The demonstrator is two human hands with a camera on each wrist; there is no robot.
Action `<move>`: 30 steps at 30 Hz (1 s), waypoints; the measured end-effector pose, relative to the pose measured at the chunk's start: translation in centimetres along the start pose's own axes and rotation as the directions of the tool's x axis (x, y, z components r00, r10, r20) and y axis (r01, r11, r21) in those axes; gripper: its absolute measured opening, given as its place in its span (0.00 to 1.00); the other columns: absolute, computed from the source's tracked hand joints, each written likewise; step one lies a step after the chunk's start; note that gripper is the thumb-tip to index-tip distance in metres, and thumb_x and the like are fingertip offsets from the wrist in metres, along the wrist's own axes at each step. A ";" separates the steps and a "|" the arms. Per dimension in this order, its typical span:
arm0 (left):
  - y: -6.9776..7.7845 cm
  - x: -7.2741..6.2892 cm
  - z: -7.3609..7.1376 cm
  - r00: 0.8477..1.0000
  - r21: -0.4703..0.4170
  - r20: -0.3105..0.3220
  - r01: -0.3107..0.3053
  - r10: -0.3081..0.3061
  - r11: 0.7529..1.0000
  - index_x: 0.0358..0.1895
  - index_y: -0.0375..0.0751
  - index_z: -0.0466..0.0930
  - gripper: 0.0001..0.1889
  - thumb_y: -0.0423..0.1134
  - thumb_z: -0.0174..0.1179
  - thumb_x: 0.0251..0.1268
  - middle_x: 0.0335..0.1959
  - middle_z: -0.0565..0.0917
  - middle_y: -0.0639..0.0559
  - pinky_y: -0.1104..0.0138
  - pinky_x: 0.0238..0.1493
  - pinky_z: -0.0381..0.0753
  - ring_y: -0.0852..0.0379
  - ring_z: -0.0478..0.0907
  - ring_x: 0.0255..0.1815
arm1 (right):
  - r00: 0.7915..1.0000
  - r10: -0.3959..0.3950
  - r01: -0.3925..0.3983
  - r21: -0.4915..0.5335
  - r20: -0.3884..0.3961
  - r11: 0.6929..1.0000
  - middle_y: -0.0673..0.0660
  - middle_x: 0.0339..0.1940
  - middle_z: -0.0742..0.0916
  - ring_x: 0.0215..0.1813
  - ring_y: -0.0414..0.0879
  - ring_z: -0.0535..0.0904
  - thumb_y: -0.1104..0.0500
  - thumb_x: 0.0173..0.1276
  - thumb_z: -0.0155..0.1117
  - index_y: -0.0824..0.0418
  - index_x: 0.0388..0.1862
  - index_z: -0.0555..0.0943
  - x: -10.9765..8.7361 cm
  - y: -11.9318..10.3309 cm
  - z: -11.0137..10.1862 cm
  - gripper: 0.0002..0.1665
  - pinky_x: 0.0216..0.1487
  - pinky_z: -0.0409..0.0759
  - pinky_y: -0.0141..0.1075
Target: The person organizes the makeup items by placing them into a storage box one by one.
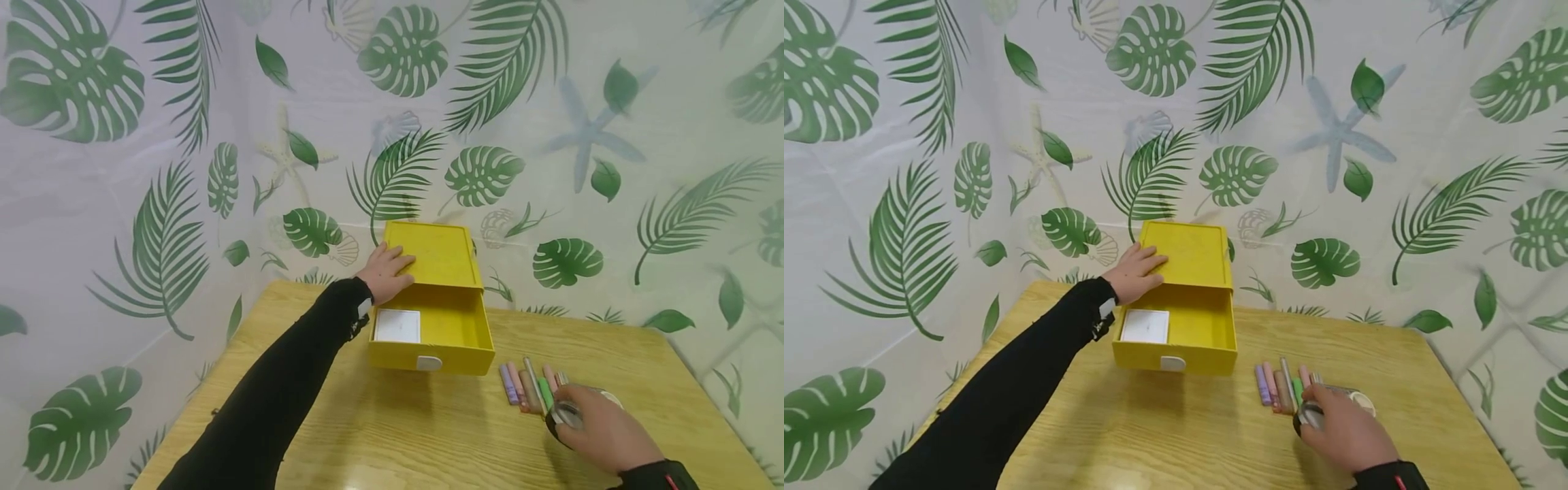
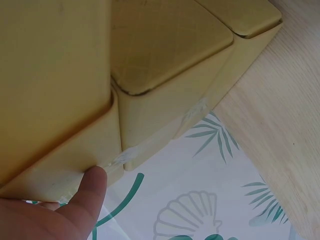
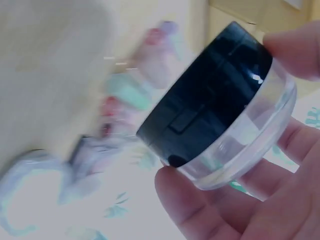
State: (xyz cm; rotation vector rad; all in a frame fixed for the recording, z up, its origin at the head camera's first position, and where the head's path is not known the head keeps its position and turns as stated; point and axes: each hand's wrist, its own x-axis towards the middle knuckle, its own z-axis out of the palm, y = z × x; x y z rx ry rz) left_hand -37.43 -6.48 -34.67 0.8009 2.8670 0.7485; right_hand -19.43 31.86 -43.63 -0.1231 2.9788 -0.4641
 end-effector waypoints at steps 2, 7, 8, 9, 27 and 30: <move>0.0 0.0 0.1 1.000 0.001 0.001 0.005 -0.005 1.000 0.80 0.44 0.60 0.29 0.48 0.46 0.81 0.82 0.50 0.41 0.52 0.81 0.38 0.42 0.32 0.83 | 1.000 -0.012 0.012 0.008 -0.017 1.000 0.58 0.53 0.84 0.52 0.54 0.81 0.47 0.62 0.73 0.60 0.58 0.80 0.0 -0.9 -1.0 0.29 0.46 0.82 0.52; 0.0 0.0 0.2 1.000 0.017 0.005 0.018 -0.018 1.000 0.80 0.45 0.60 0.29 0.49 0.45 0.81 0.82 0.50 0.42 0.52 0.81 0.38 0.43 0.32 0.83 | 0.995 -0.085 0.087 0.050 -0.051 0.995 0.56 0.53 0.84 0.44 0.47 0.79 0.48 0.66 0.70 0.60 0.64 0.78 -0.3 -2.6 -3.4 0.30 0.39 0.79 0.43; 0.0 0.0 0.2 1.000 0.020 0.005 0.021 -0.021 1.000 0.80 0.46 0.60 0.29 0.49 0.45 0.81 0.82 0.50 0.42 0.52 0.81 0.38 0.43 0.32 0.83 | 0.993 -0.101 0.104 0.060 -0.059 0.993 0.57 0.54 0.84 0.43 0.47 0.79 0.49 0.67 0.69 0.60 0.64 0.77 -0.3 -2.9 -3.8 0.30 0.38 0.79 0.43; 0.0 0.1 0.2 1.000 0.023 0.006 0.023 -0.023 0.999 0.80 0.46 0.60 0.29 0.49 0.45 0.81 0.82 0.50 0.43 0.53 0.81 0.38 0.43 0.32 0.83 | 0.991 -0.117 0.122 0.063 -0.070 0.991 0.56 0.53 0.84 0.44 0.47 0.80 0.49 0.68 0.69 0.60 0.65 0.77 -0.4 -3.3 -4.2 0.30 0.38 0.79 0.42; 0.1 0.0 0.2 1.000 0.026 -0.007 0.000 0.000 1.000 0.79 0.44 0.61 0.29 0.48 0.46 0.81 0.82 0.52 0.40 0.53 0.81 0.38 0.42 0.34 0.83 | 0.880 -0.416 0.419 -0.039 -0.230 0.907 0.60 0.64 0.80 0.64 0.59 0.76 0.56 0.72 0.66 0.60 0.67 0.75 2.0 -10.4 -9.9 0.27 0.61 0.77 0.58; 0.2 0.1 0.1 1.000 0.041 -0.006 0.006 -0.006 0.999 0.79 0.45 0.61 0.29 0.49 0.46 0.82 0.82 0.51 0.41 0.53 0.81 0.38 0.43 0.34 0.83 | 0.869 -0.442 0.443 -0.049 -0.222 0.895 0.59 0.63 0.81 0.61 0.56 0.78 0.56 0.72 0.67 0.59 0.67 0.75 2.4 -11.6 -10.6 0.27 0.58 0.79 0.55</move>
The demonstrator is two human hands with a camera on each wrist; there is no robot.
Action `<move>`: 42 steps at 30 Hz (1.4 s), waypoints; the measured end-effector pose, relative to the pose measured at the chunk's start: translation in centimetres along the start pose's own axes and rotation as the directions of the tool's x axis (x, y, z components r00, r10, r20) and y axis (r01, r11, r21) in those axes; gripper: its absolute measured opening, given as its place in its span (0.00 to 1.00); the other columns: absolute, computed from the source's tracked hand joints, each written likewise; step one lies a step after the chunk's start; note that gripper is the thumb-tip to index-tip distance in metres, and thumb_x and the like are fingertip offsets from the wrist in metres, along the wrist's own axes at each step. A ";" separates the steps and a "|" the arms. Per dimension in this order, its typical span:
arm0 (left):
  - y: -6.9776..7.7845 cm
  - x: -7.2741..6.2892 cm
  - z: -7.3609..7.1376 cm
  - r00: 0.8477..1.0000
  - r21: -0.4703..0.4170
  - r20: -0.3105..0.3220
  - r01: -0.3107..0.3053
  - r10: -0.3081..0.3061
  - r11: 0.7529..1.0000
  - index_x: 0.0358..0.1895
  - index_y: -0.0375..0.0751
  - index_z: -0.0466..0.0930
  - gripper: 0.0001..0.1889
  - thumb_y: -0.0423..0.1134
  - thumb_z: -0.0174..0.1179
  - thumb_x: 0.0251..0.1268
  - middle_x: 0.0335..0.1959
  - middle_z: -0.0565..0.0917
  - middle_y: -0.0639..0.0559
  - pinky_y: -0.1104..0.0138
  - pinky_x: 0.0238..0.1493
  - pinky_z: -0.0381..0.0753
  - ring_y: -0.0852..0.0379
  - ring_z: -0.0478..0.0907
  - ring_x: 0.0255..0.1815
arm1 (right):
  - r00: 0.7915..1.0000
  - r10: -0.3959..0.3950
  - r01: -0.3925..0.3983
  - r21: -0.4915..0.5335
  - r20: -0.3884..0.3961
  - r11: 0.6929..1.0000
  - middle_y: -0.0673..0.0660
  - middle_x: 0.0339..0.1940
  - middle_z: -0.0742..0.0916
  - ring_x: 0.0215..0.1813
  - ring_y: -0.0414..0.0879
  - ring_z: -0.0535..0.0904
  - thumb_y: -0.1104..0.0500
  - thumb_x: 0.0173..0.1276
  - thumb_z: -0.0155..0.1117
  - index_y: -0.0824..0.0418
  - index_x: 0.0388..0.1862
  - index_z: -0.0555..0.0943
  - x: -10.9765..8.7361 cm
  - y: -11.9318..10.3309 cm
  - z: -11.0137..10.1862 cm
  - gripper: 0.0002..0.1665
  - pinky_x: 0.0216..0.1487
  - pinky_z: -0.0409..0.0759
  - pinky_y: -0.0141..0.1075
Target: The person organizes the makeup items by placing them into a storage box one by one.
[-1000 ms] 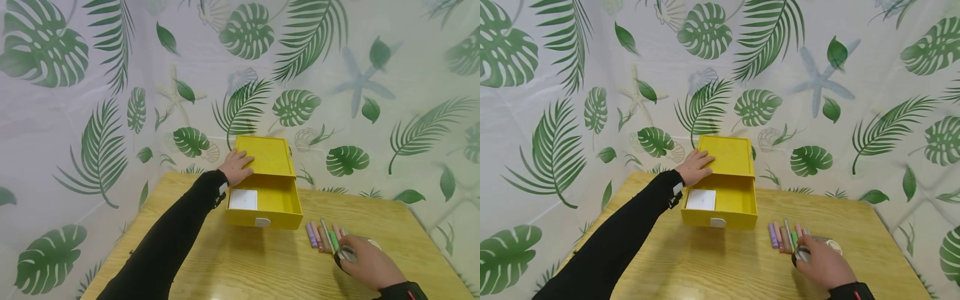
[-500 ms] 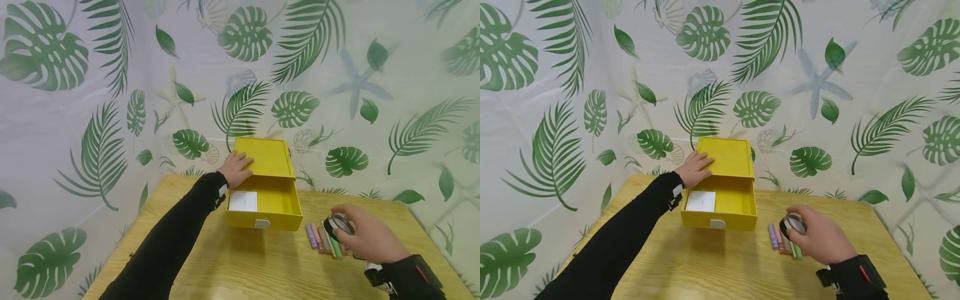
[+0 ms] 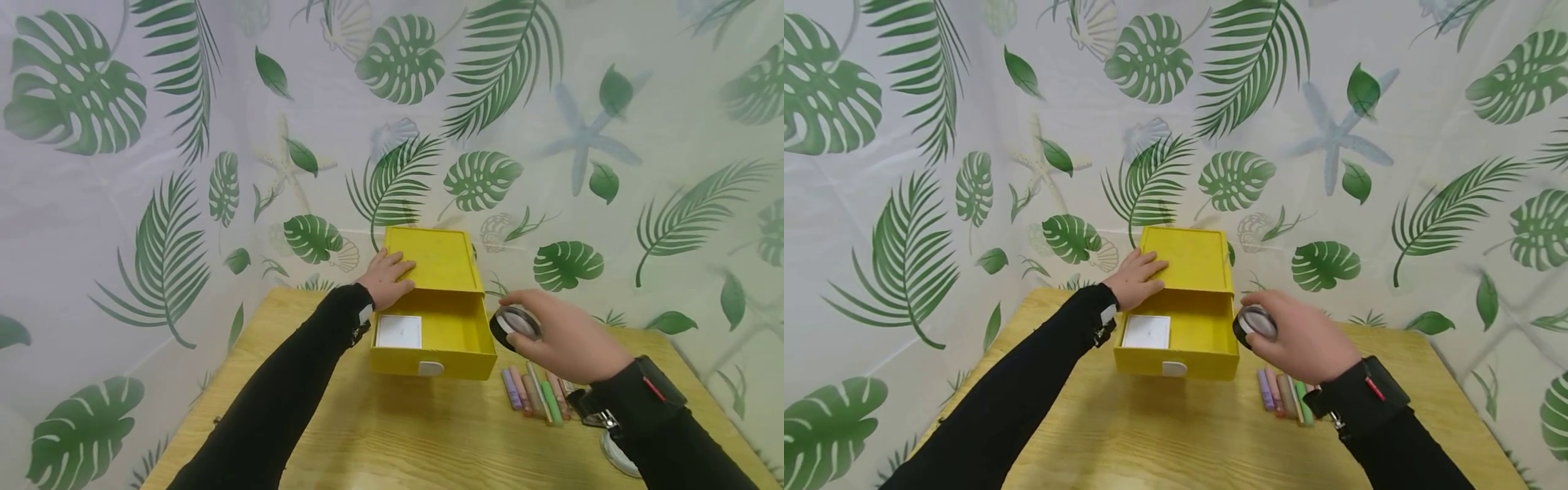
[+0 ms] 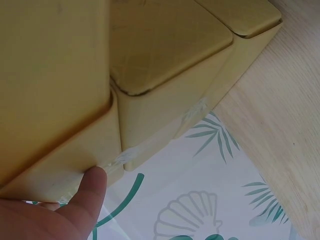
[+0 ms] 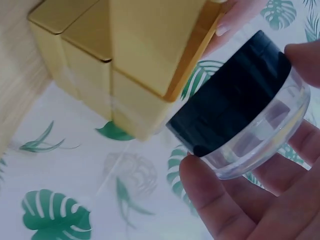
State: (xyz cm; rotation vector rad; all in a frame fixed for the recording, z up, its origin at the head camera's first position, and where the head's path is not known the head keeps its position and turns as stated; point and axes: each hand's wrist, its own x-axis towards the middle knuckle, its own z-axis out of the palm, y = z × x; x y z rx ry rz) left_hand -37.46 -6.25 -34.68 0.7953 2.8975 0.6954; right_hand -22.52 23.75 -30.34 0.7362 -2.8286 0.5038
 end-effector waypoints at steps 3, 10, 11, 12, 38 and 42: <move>0.0 0.1 0.0 1.000 0.010 0.001 0.005 -0.005 1.000 0.80 0.45 0.60 0.29 0.49 0.45 0.82 0.82 0.51 0.42 0.53 0.81 0.38 0.43 0.33 0.83 | 1.000 -0.028 0.028 -0.016 0.000 0.999 0.59 0.61 0.81 0.55 0.52 0.80 0.56 0.72 0.66 0.59 0.67 0.75 0.9 -0.7 -0.3 0.27 0.54 0.82 0.51; 0.0 0.1 0.0 1.000 0.000 0.004 0.010 -0.010 1.000 0.80 0.46 0.61 0.29 0.50 0.46 0.81 0.82 0.51 0.42 0.52 0.81 0.39 0.42 0.33 0.83 | 0.995 -0.092 0.093 -0.039 0.027 0.995 0.57 0.56 0.83 0.48 0.48 0.78 0.58 0.72 0.66 0.59 0.66 0.76 3.2 -1.7 0.4 0.25 0.50 0.82 0.45; 0.0 0.1 0.0 1.000 0.002 0.008 0.011 -0.011 1.000 0.80 0.46 0.60 0.29 0.50 0.46 0.81 0.82 0.51 0.42 0.52 0.81 0.39 0.42 0.33 0.83 | 0.994 -0.100 0.102 -0.039 0.035 0.994 0.56 0.54 0.83 0.47 0.48 0.78 0.58 0.72 0.66 0.59 0.65 0.76 3.6 -1.8 0.5 0.24 0.50 0.82 0.45; 0.0 0.1 0.0 1.000 0.002 0.008 0.011 -0.011 1.000 0.80 0.46 0.60 0.29 0.50 0.46 0.81 0.82 0.51 0.42 0.52 0.81 0.39 0.42 0.33 0.83 | 0.993 -0.109 0.110 -0.040 0.043 0.993 0.55 0.53 0.83 0.47 0.47 0.78 0.57 0.71 0.66 0.60 0.65 0.76 3.9 -1.8 0.7 0.24 0.49 0.81 0.44; -0.1 0.0 0.0 1.000 0.015 -0.008 0.027 -0.027 1.000 0.79 0.46 0.62 0.29 0.49 0.46 0.81 0.82 0.52 0.43 0.51 0.81 0.42 0.42 0.34 0.83 | 0.939 -0.084 0.133 -0.129 0.332 0.983 0.48 0.48 0.85 0.43 0.43 0.78 0.52 0.75 0.62 0.53 0.61 0.81 10.2 -3.0 6.0 0.18 0.48 0.79 0.41; -0.1 0.1 0.1 1.000 0.018 -0.003 0.020 -0.019 1.000 0.79 0.46 0.62 0.29 0.50 0.46 0.81 0.82 0.52 0.43 0.51 0.81 0.41 0.42 0.34 0.83 | 0.941 -0.065 0.112 -0.125 0.332 0.986 0.47 0.48 0.85 0.43 0.43 0.78 0.51 0.75 0.63 0.50 0.61 0.81 10.5 -2.6 6.4 0.18 0.50 0.80 0.42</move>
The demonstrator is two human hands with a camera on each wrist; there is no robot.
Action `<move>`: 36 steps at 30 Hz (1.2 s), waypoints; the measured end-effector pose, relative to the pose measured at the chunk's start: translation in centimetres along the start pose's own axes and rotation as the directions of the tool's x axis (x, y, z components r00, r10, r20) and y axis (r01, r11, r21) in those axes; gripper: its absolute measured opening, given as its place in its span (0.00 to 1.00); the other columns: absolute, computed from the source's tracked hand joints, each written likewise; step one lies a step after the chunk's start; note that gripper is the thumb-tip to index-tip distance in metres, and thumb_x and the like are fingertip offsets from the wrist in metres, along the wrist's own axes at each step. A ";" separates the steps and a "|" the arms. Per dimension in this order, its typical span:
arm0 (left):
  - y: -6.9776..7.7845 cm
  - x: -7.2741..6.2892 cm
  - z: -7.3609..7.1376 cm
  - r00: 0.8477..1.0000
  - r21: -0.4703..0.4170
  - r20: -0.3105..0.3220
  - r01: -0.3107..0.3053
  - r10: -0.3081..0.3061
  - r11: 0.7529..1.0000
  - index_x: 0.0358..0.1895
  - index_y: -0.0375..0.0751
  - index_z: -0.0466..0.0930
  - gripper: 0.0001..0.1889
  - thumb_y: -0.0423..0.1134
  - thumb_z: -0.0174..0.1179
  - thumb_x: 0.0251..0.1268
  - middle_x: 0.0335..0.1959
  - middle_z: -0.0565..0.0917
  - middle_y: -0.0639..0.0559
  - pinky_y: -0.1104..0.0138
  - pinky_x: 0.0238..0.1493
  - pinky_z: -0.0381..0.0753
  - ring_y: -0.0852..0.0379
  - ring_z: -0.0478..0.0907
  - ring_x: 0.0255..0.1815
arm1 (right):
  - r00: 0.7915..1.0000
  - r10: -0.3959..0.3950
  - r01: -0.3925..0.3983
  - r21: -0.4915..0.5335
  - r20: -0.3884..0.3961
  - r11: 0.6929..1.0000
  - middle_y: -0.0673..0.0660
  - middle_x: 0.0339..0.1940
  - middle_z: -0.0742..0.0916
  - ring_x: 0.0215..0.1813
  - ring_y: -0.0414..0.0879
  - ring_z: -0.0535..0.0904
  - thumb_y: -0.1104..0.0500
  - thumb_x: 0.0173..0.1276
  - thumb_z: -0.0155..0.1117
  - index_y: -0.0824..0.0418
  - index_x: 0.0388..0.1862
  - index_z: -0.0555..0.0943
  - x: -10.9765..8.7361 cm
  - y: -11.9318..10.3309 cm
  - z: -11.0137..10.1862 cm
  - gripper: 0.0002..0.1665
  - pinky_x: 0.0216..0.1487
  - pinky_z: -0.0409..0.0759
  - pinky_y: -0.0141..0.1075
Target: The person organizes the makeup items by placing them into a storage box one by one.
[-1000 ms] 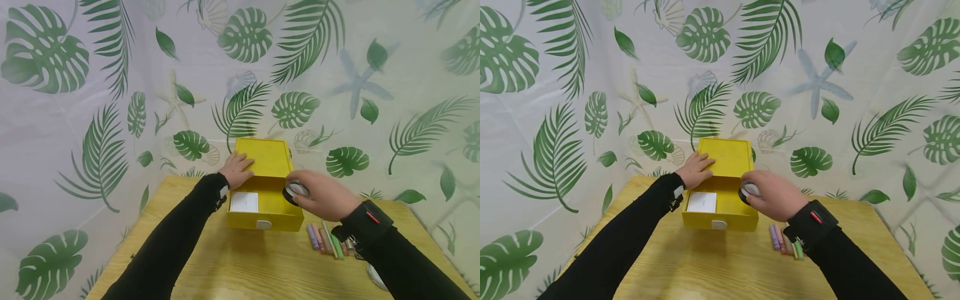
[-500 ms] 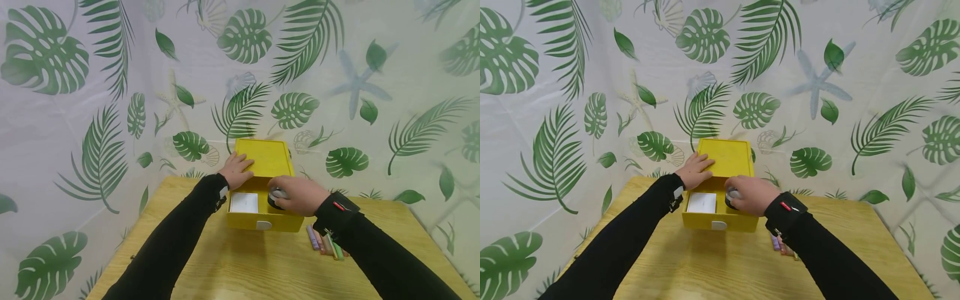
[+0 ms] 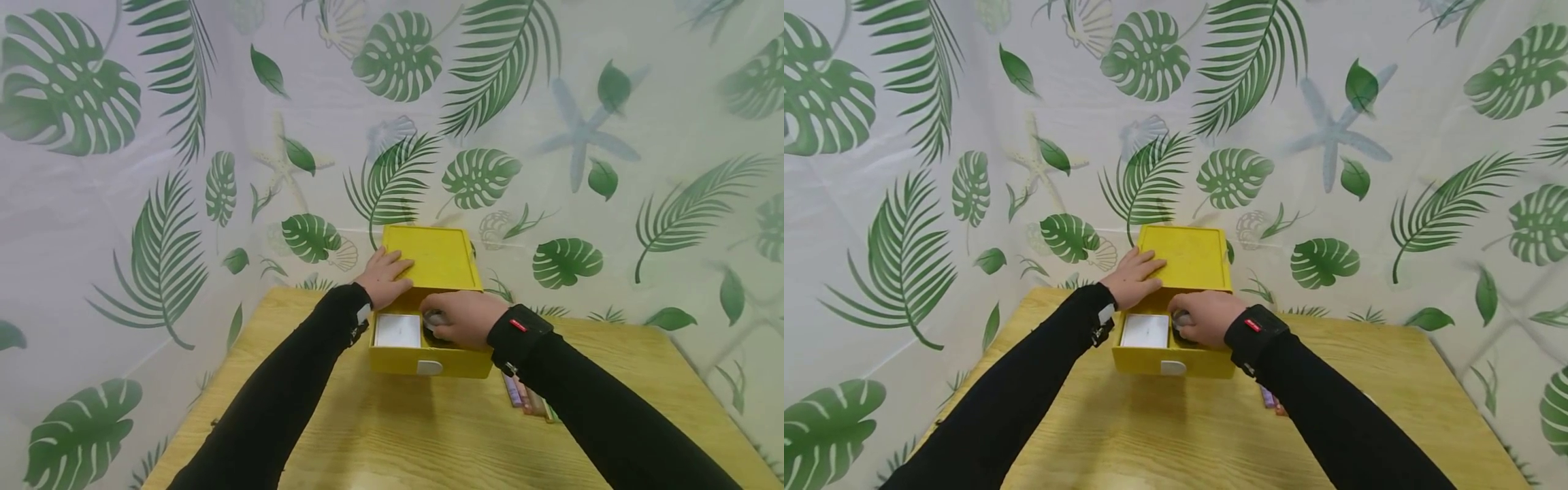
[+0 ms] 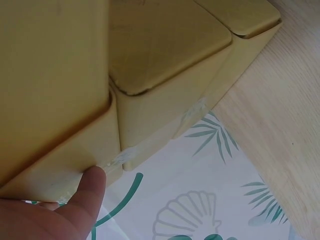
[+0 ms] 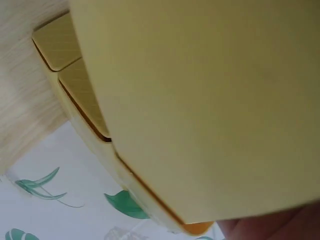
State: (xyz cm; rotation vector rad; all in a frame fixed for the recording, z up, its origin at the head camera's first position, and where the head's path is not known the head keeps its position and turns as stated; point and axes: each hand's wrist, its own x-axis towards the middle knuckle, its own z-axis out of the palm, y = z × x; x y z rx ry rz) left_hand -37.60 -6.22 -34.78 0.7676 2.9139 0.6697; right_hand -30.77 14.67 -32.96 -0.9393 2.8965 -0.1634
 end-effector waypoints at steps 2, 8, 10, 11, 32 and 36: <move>0.0 0.0 0.0 1.000 0.000 -0.005 -0.007 0.007 1.000 0.79 0.46 0.62 0.29 0.50 0.46 0.81 0.82 0.53 0.43 0.52 0.81 0.41 0.42 0.34 0.83 | 1.000 0.019 -0.019 0.017 -0.006 1.000 0.47 0.49 0.85 0.44 0.44 0.78 0.51 0.74 0.65 0.49 0.61 0.80 0.0 0.2 0.0 0.19 0.52 0.80 0.43; -0.1 -0.1 0.2 1.000 0.003 -0.013 -0.017 0.017 1.000 0.79 0.45 0.63 0.29 0.49 0.46 0.80 0.81 0.53 0.42 0.52 0.81 0.41 0.42 0.34 0.83 | 0.999 0.014 -0.013 0.043 -0.037 0.999 0.50 0.51 0.86 0.47 0.47 0.79 0.52 0.72 0.69 0.53 0.63 0.81 0.0 0.7 0.3 0.22 0.57 0.80 0.48; -0.2 -0.1 0.2 1.000 0.006 -0.014 -0.017 0.017 1.000 0.79 0.45 0.63 0.29 0.49 0.46 0.80 0.81 0.54 0.42 0.52 0.81 0.41 0.42 0.34 0.83 | 0.998 -0.009 0.011 0.030 -0.054 0.999 0.52 0.53 0.86 0.48 0.47 0.80 0.53 0.72 0.69 0.55 0.63 0.81 0.1 0.8 0.6 0.23 0.58 0.80 0.49; -0.2 -0.1 0.3 1.000 0.009 -0.012 -0.014 0.014 1.000 0.79 0.45 0.63 0.29 0.49 0.46 0.80 0.81 0.53 0.42 0.52 0.81 0.41 0.42 0.34 0.83 | 0.998 -0.023 0.024 0.021 -0.064 0.999 0.52 0.54 0.86 0.50 0.48 0.81 0.54 0.71 0.69 0.56 0.64 0.81 0.1 0.9 0.7 0.23 0.59 0.80 0.49; 0.3 -0.5 0.4 1.000 0.017 -0.016 0.003 -0.002 1.000 0.79 0.45 0.63 0.29 0.50 0.45 0.80 0.81 0.54 0.42 0.51 0.81 0.41 0.41 0.36 0.83 | 0.948 -0.202 0.100 -0.374 -0.244 0.922 0.50 0.51 0.88 0.40 0.48 0.86 0.59 0.68 0.72 0.52 0.60 0.85 -0.2 1.6 2.5 0.21 0.40 0.88 0.44; 0.4 -0.5 0.0 1.000 0.006 -0.015 -0.003 0.003 1.000 0.79 0.46 0.62 0.29 0.50 0.45 0.81 0.82 0.53 0.42 0.51 0.81 0.41 0.41 0.35 0.83 | 0.937 -0.190 0.067 -0.384 -0.293 0.921 0.45 0.28 0.83 0.26 0.42 0.78 0.64 0.67 0.71 0.52 0.39 0.87 -0.2 1.7 2.0 0.07 0.25 0.79 0.37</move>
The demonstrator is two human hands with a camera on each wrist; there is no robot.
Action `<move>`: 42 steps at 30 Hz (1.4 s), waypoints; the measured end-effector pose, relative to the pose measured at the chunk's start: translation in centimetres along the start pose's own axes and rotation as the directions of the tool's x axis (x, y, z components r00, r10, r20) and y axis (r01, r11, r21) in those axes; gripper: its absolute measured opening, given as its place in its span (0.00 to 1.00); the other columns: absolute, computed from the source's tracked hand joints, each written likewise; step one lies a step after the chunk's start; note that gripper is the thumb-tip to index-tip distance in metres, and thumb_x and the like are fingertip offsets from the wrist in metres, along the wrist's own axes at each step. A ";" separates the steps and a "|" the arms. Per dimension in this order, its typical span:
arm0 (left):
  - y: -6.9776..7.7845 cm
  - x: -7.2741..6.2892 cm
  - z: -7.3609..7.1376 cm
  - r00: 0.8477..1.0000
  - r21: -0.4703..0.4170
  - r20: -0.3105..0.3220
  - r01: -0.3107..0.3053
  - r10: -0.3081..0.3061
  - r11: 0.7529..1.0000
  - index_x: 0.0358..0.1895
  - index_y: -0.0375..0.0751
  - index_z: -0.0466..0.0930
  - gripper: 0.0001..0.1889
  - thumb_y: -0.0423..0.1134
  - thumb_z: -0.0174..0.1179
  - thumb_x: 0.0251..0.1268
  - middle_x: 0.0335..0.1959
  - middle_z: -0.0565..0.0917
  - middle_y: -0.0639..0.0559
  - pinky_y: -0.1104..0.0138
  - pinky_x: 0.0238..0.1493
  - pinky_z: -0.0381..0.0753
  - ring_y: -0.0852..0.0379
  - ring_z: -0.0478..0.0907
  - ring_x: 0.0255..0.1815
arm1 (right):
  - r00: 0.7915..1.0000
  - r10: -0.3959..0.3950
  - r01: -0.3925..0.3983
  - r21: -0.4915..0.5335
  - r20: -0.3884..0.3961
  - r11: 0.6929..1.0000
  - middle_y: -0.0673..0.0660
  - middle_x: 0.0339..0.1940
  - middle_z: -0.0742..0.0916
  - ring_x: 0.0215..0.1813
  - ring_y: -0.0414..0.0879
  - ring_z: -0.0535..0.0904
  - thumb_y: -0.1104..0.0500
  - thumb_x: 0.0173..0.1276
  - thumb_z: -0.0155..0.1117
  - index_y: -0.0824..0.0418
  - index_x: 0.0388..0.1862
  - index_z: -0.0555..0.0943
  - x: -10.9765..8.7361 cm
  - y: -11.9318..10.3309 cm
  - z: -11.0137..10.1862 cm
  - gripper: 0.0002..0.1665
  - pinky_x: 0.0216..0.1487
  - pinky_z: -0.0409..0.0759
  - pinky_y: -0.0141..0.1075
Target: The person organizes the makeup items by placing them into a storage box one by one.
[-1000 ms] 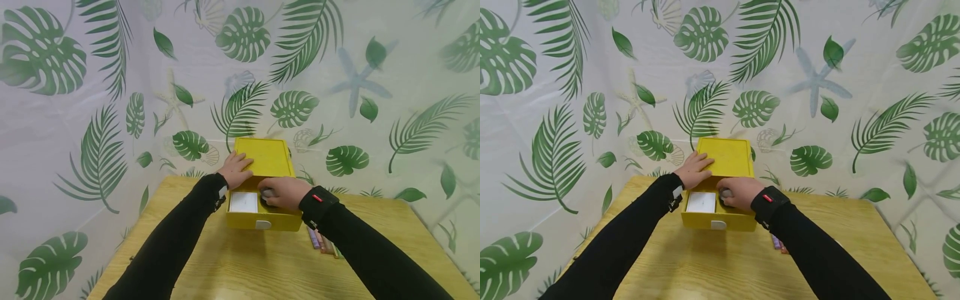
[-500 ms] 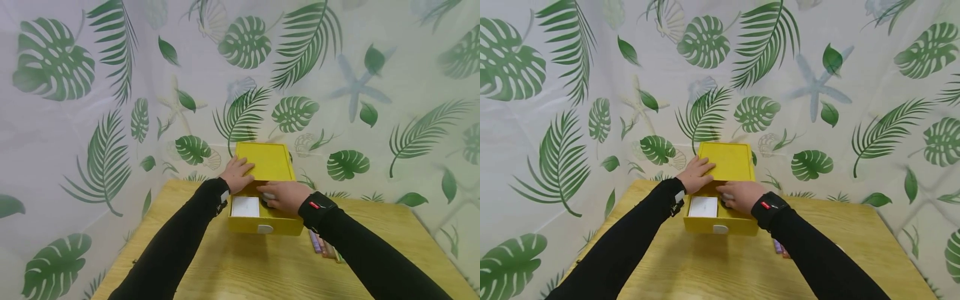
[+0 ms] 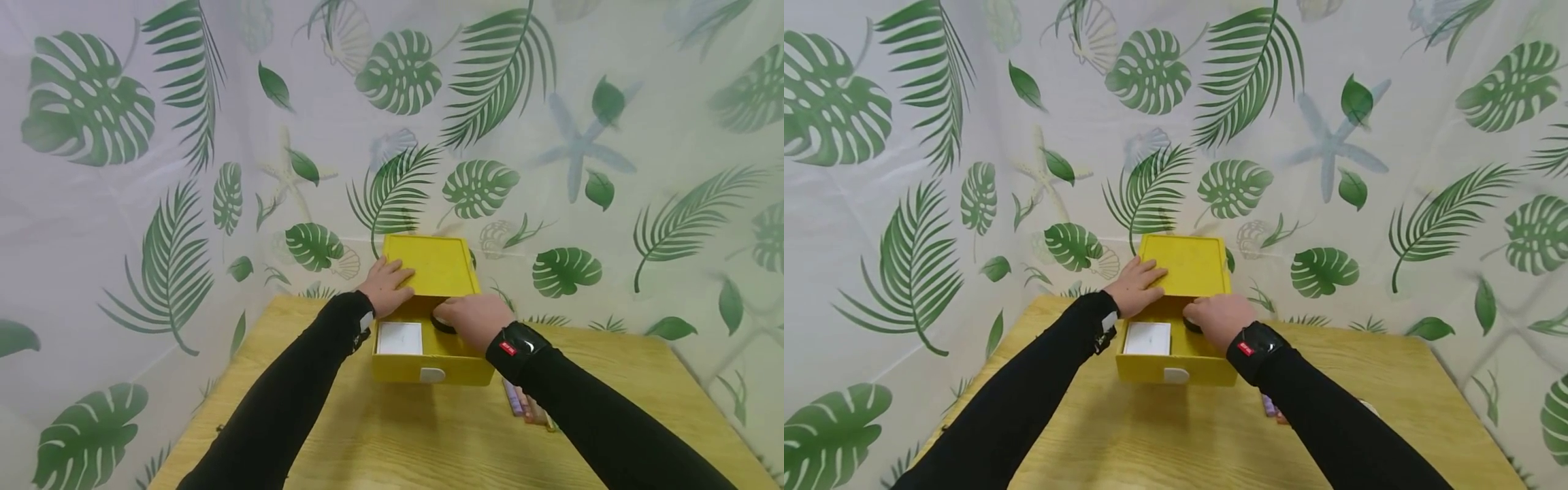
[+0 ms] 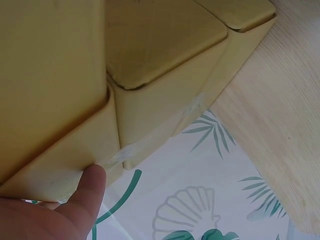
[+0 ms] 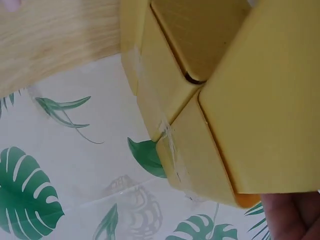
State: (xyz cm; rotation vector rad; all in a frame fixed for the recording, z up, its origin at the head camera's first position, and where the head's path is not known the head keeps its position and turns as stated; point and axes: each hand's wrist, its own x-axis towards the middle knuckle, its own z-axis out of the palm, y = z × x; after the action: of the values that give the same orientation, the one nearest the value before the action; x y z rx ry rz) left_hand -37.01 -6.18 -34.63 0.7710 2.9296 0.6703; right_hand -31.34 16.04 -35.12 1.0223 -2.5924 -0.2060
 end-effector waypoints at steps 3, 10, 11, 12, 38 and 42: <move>-0.1 0.0 -0.2 1.000 -0.016 0.002 0.000 0.000 1.000 0.79 0.46 0.62 0.29 0.50 0.45 0.81 0.82 0.53 0.42 0.51 0.81 0.41 0.41 0.34 0.83 | 1.000 0.004 -0.004 0.014 -0.018 1.000 0.44 0.20 0.74 0.21 0.40 0.69 0.64 0.68 0.70 0.51 0.29 0.83 0.0 0.2 -0.4 0.10 0.22 0.69 0.34; -0.3 0.3 -0.5 1.000 0.008 -0.005 -0.009 0.009 1.000 0.79 0.44 0.62 0.29 0.49 0.45 0.80 0.81 0.54 0.41 0.53 0.81 0.38 0.42 0.35 0.83 | 0.999 0.040 -0.041 0.148 0.008 0.988 0.46 0.30 0.83 0.29 0.42 0.75 0.60 0.71 0.67 0.53 0.41 0.88 -0.3 0.3 -1.3 0.04 0.32 0.80 0.37; -0.4 0.3 -0.5 1.000 0.008 -0.007 -0.008 0.008 1.000 0.79 0.44 0.62 0.29 0.49 0.45 0.80 0.81 0.54 0.41 0.54 0.81 0.38 0.42 0.35 0.83 | 0.999 0.042 -0.043 0.170 0.008 0.985 0.46 0.34 0.85 0.32 0.43 0.78 0.60 0.71 0.67 0.53 0.44 0.88 -0.4 0.3 -1.3 0.07 0.36 0.83 0.38; -0.4 0.3 -0.4 1.000 0.005 -0.006 -0.007 0.007 1.000 0.79 0.44 0.62 0.29 0.49 0.45 0.80 0.81 0.54 0.41 0.54 0.81 0.38 0.42 0.35 0.83 | 0.999 0.044 -0.044 0.196 0.005 0.980 0.47 0.38 0.87 0.36 0.44 0.81 0.60 0.71 0.66 0.54 0.47 0.89 -0.6 0.4 -1.3 0.09 0.40 0.84 0.41; -0.6 -0.1 -0.2 1.000 -0.022 0.009 -0.021 0.021 1.000 0.80 0.44 0.61 0.29 0.49 0.45 0.81 0.82 0.52 0.41 0.51 0.81 0.39 0.41 0.34 0.83 | 0.897 0.402 -0.442 0.354 0.182 0.824 0.68 0.61 0.79 0.60 0.67 0.76 0.53 0.74 0.64 0.63 0.65 0.78 -15.9 8.1 0.7 0.25 0.56 0.78 0.60; -0.5 0.0 -0.1 1.000 -0.026 0.011 -0.026 0.026 0.999 0.79 0.44 0.61 0.29 0.49 0.45 0.82 0.82 0.52 0.41 0.52 0.81 0.39 0.41 0.34 0.83 | 0.843 0.466 -0.536 0.350 0.270 0.768 0.70 0.61 0.78 0.57 0.68 0.75 0.49 0.74 0.63 0.63 0.63 0.78 -19.8 8.2 2.8 0.26 0.52 0.78 0.60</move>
State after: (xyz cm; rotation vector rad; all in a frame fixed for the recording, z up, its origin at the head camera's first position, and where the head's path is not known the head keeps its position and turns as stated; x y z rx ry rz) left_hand -37.20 -6.61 -34.74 0.8094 2.8997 0.7012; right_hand -24.06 35.58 -40.83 0.3806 -3.0299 0.4333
